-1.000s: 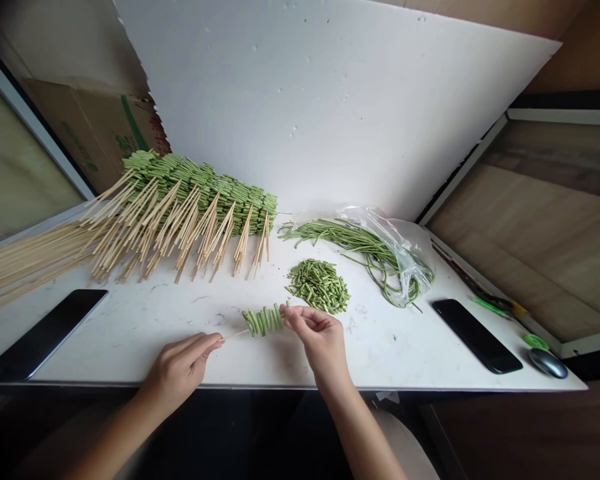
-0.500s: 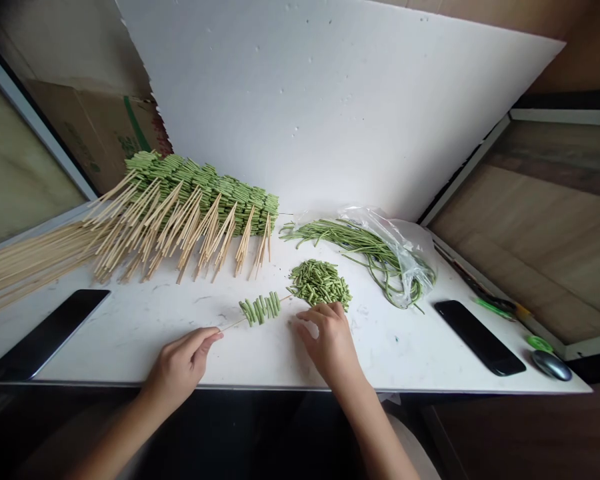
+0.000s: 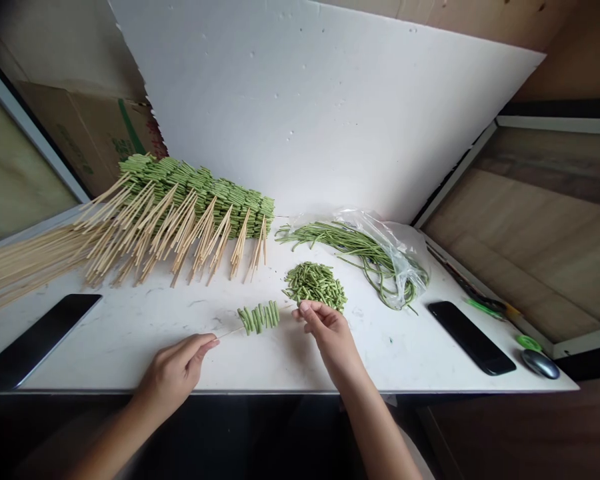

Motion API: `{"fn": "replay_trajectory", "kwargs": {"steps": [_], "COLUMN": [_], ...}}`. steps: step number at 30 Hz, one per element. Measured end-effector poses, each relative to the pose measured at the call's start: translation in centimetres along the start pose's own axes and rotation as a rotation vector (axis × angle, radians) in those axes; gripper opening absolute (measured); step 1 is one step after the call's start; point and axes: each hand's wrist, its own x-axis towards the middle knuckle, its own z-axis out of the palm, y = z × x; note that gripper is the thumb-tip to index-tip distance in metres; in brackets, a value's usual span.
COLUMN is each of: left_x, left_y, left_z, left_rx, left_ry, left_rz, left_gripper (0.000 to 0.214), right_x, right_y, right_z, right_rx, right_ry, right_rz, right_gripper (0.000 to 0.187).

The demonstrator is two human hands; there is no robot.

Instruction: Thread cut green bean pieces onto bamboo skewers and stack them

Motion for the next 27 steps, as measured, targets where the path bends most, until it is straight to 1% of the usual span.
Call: {"fn": "replay_trajectory", "kwargs": {"steps": [3,6,12,18,23,27], "left_x": [0.00,0.03,-0.16,-0.13,0.03,-0.07], "left_y": [-0.01,0.02,-0.04,-0.07,0.05,-0.05], "left_z": [0.01,-0.03,-0.09,-0.04,-0.10,-0.05], "left_rx": [-0.012,-0.018,-0.024,-0.037,-0.046,-0.048], "left_ry": [-0.003,-0.006,-0.023,-0.036,-0.013,-0.030], "left_rz": [0.004,0.011,0.017,0.005,0.010,0.001], "left_gripper": [0.023,0.025,0.028,0.032,0.029,0.029], "right_x": [-0.29,-0.54,-0.52,-0.54,-0.59,-0.58], "right_y": [-0.03,-0.19,-0.12,0.07,-0.07,0.01], "right_z": [0.46,0.81,0.75,0.68,0.87,0.88], "right_rx": [0.113,0.149,0.172,0.138,0.175,0.184], "right_ry": [-0.013,-0.022,-0.031,0.012,0.011,0.004], "right_rz": [0.075,0.109,0.098,0.099,0.115,0.109], "right_gripper": [0.037,0.039,0.037,0.037,0.035,0.033]}}
